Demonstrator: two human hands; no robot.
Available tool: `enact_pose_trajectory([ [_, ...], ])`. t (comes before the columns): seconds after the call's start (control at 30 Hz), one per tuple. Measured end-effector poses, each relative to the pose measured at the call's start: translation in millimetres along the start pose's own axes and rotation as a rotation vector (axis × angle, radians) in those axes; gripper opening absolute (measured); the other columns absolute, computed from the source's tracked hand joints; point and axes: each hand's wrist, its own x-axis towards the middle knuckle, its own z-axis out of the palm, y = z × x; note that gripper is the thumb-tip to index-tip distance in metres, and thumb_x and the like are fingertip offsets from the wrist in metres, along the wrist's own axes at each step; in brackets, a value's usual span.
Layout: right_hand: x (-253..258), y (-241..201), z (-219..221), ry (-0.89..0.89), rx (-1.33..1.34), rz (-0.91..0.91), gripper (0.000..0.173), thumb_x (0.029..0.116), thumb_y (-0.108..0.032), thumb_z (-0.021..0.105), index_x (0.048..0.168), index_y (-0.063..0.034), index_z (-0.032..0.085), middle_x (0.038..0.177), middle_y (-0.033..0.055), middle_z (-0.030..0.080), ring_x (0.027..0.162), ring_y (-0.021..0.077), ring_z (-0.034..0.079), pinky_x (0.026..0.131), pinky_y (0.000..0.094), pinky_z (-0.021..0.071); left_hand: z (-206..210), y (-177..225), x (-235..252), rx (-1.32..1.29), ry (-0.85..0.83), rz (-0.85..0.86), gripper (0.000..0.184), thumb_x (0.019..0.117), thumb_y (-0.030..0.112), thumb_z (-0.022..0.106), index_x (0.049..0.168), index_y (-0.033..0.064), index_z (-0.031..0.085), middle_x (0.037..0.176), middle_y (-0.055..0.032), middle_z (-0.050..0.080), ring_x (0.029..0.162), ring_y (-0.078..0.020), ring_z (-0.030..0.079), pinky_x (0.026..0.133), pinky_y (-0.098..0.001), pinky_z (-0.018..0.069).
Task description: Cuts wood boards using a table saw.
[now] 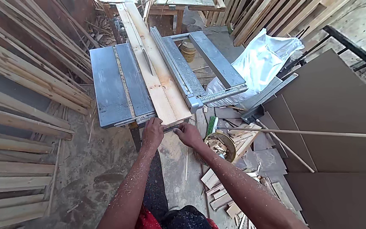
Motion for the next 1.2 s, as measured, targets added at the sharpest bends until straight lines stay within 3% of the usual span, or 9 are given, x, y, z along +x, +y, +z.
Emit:
enact_pose_trajectory([
  [0.03, -8.5, 4.5, -7.3, 0.080, -0.193, -0.137, 0.032, 0.0976, -0.044, 0.064, 0.106, -0.0139, 0.072, 0.089, 0.0056, 0.074, 0.086, 0.0261, 0.072, 0.078, 0.0551, 0.0574, 1.3, -0.2, 0.4, 0.007, 0.010, 0.006, 0.025, 0.0968, 0.024, 0.071, 0.112, 0.0050, 0.070, 0.111, -0.0135, 0.068, 0.108, -0.0326, 0.066, 0.094, -0.0492, 0.0561],
  [0.17, 2.9, 4.1, -41.9, 0.285, -0.569, -0.537, 0.029, 0.0916, -0.025, 0.074, 0.114, -0.0077, 0.068, 0.109, 0.0117, 0.072, 0.115, 0.0319, 0.065, 0.103, 0.0532, 0.0481, 1.9, 2.4, 7.8, 0.024, 0.025, 0.007, 0.024, 0.0973, 0.022, 0.070, 0.110, 0.0026, 0.071, 0.111, -0.0163, 0.069, 0.108, -0.0348, 0.065, 0.097, -0.0506, 0.0543],
  [0.3, 46.8, -9.1, -64.5, 0.169, -0.803, -0.591, 0.049, 0.0880, -0.021, 0.076, 0.133, -0.0080, 0.061, 0.141, 0.0119, 0.061, 0.145, 0.0328, 0.043, 0.122, 0.0561, 0.0286, 1.4, 1.2, 22.0, 0.050, 0.016, -0.025, 0.023, 0.0973, 0.023, 0.071, 0.111, 0.0046, 0.072, 0.115, -0.0141, 0.068, 0.111, -0.0342, 0.064, 0.097, -0.0502, 0.0542],
  [0.37, 69.3, -11.2, -67.4, 0.086, -0.908, -0.598, 0.052, 0.0895, -0.024, 0.076, 0.136, -0.0089, 0.060, 0.145, 0.0100, 0.059, 0.150, 0.0322, 0.036, 0.126, 0.0584, 0.0182, 2.1, -2.8, 29.7, 0.064, 0.034, -0.014, 0.021, 0.0971, 0.022, 0.071, 0.110, 0.0048, 0.072, 0.115, -0.0142, 0.069, 0.111, -0.0348, 0.064, 0.096, -0.0508, 0.0541],
  [0.57, 119.5, -13.7, -71.9, 0.081, -0.978, -0.724, 0.030, 0.0984, -0.022, 0.065, 0.125, -0.0082, 0.067, 0.136, 0.0091, 0.066, 0.148, 0.0299, 0.042, 0.128, 0.0572, 0.0128, -1.4, -13.5, 56.9, 0.141, 0.066, -0.006, 0.021, 0.0971, 0.027, 0.070, 0.107, 0.0096, 0.075, 0.111, -0.0109, 0.069, 0.108, -0.0329, 0.064, 0.095, -0.0498, 0.0534],
  [0.7, 140.7, -23.4, -72.3, 0.069, -1.004, -0.740, 0.035, 0.0954, -0.022, 0.067, 0.127, -0.0079, 0.066, 0.137, 0.0096, 0.065, 0.147, 0.0293, 0.043, 0.128, 0.0568, 0.0106, -1.3, -21.1, 70.3, 0.154, 0.070, -0.003, 0.019, 0.0987, 0.027, 0.068, 0.107, 0.0106, 0.075, 0.111, -0.0102, 0.069, 0.107, -0.0326, 0.063, 0.093, -0.0485, 0.0534],
  [0.83, 156.5, -45.9, -72.2, 0.035, -1.007, -0.653, 0.041, 0.0881, -0.011, 0.070, 0.129, -0.0073, 0.066, 0.135, 0.0092, 0.067, 0.145, 0.0302, 0.045, 0.127, 0.0585, 0.0100, -8.1, -28.4, 93.8, 0.151, 0.015, -0.016, 0.019, 0.0981, 0.026, 0.068, 0.106, 0.0100, 0.075, 0.110, -0.0108, 0.069, 0.106, -0.0332, 0.063, 0.092, -0.0496, 0.0532],
  [1.0, 183.5, -67.5, -73.2, 0.008, -1.031, -0.626, 0.046, 0.0888, -0.018, 0.074, 0.132, -0.0060, 0.064, 0.136, 0.0119, 0.066, 0.144, 0.0322, 0.045, 0.127, 0.0604, 0.0079, -18.3, -36.8, 123.8, 0.158, -0.040, -0.039, 0.021, 0.0988, 0.027, 0.067, 0.108, 0.0094, 0.073, 0.112, -0.0109, 0.069, 0.108, -0.0333, 0.063, 0.093, -0.0505, 0.0535],
  [1.2, 214.7, -82.6, -74.7, 0.028, -1.046, -0.634, 0.043, 0.0878, -0.009, 0.072, 0.130, -0.0061, 0.065, 0.135, 0.0124, 0.066, 0.140, 0.0329, 0.050, 0.125, 0.0639, 0.0091, -22.0, -47.2, 161.1, 0.138, -0.077, -0.066, 0.022, 0.0990, 0.025, 0.067, 0.110, 0.0068, 0.072, 0.112, -0.0135, 0.069, 0.109, -0.0346, 0.064, 0.097, -0.0514, 0.0522],
])
